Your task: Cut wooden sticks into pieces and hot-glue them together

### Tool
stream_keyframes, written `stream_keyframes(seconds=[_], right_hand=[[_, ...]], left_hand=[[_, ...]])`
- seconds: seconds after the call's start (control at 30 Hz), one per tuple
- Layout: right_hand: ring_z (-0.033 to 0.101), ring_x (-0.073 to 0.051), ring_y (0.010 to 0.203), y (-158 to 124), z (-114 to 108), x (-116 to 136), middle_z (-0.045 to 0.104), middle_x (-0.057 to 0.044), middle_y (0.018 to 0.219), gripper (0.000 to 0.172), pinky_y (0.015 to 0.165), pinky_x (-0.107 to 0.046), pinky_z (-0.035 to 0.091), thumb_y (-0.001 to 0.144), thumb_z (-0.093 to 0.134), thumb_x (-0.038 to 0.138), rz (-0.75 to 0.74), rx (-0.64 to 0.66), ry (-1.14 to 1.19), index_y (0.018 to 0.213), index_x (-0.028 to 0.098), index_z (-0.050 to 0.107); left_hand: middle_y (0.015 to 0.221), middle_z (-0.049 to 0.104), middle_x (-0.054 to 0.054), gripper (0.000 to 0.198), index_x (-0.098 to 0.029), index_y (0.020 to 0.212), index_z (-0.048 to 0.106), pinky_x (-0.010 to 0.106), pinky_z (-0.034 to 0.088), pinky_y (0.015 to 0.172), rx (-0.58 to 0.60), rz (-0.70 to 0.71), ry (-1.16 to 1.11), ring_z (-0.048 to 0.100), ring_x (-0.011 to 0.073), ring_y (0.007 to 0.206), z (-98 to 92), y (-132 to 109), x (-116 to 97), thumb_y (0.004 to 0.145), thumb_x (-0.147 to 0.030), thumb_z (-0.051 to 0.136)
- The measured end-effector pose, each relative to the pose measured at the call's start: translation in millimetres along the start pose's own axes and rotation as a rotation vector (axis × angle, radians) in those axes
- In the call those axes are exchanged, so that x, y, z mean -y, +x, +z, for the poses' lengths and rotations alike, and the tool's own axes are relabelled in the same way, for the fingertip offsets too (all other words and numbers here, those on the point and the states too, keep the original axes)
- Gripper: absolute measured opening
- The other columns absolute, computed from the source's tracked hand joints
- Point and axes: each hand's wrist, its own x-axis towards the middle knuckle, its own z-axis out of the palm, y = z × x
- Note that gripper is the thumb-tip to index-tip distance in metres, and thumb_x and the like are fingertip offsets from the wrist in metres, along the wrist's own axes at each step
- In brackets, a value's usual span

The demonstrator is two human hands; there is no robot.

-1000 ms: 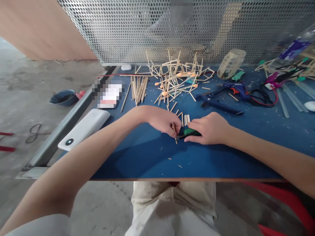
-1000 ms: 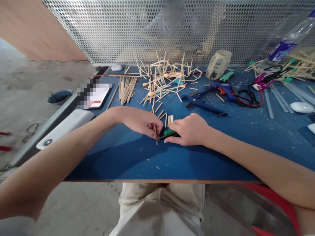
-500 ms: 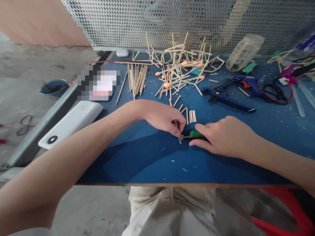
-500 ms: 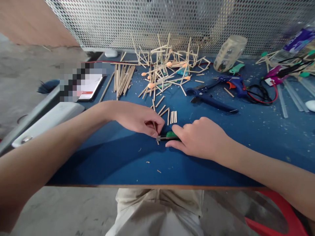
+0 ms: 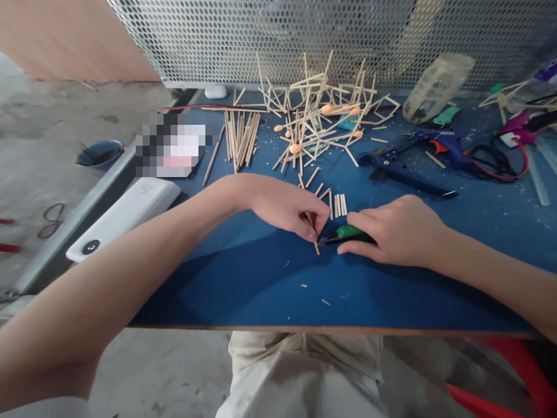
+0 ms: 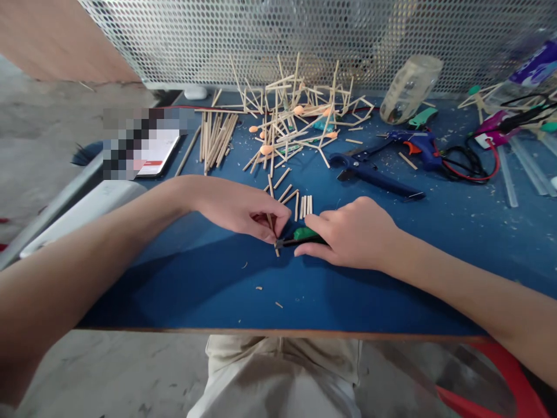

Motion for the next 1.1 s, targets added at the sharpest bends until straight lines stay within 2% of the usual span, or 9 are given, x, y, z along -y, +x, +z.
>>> stream_keyframes(seconds=[0.07,0.2,0.37,0.53,0.9,1.1], right_hand=[[0.055,-0.014,0.053,1,3,-3,0.069,-0.004,0.066,0.065,0.056,-0.031,0.010,0.099,0.027,0.068,-0.013,-0.035,0.000,0.085,0.018,0.066],[0.055,-0.014,0.053,1,2,3,0.069,-0.003,0.066,0.063,0.056,-0.031,0.010,0.099,0.029,0.067,0.002,-0.016,-0.001,0.084,0.018,0.066],[0.054,-0.014,0.049,1,-7,10,0.069,-0.003,0.065,0.058,0.057,-0.031,0.009,0.099,0.033,0.066,0.046,0.101,-0.018,0.084,0.019,0.064],[0.055,-0.016,0.049,3,-12,8,0.069,-0.005,0.065,0.057,0.057,-0.032,0.009,0.099,0.032,0.064,-0.005,0.174,-0.012,0.089,0.019,0.065],[0.056,-0.018,0.047,6,-12,4,0.068,-0.007,0.062,0.057,0.057,-0.032,0.009,0.099,0.033,0.064,-0.080,0.200,-0.006,0.085,0.018,0.063],[0.056,-0.017,0.046,1,-14,7,0.069,-0.007,0.062,0.057,0.057,-0.032,0.008,0.099,0.034,0.065,-0.069,0.192,-0.021,0.083,0.018,0.064]], left_hand=[[0.096,0.072,0.001,0.011,-0.020,0.093,0.063,0.023,0.041,0.071,0.010,0.013,-0.013,0.064,0.0158,0.086,-0.2,1,1,0.088,-0.030,0.061],[0.095,0.073,0.000,0.012,-0.021,0.094,0.064,0.023,0.041,0.071,0.005,-0.004,-0.015,0.063,0.0156,0.085,0.3,1,1,0.087,-0.031,0.062],[0.094,0.073,0.000,0.013,-0.022,0.094,0.066,0.024,0.041,0.073,-0.007,-0.010,-0.035,0.064,0.0159,0.085,1.2,1,1,0.086,-0.030,0.063],[0.093,0.073,-0.002,0.010,-0.022,0.092,0.066,0.022,0.041,0.073,0.000,0.011,-0.048,0.064,0.0148,0.086,0.5,2,2,0.086,-0.029,0.064],[0.092,0.072,0.000,0.010,-0.021,0.092,0.066,0.022,0.041,0.071,0.003,0.015,-0.041,0.063,0.0149,0.084,0.2,0,-3,0.086,-0.029,0.062],[0.093,0.072,0.000,0.009,-0.021,0.091,0.066,0.023,0.042,0.073,0.006,0.024,-0.051,0.063,0.0157,0.086,0.3,-1,-4,0.085,-0.027,0.063]])
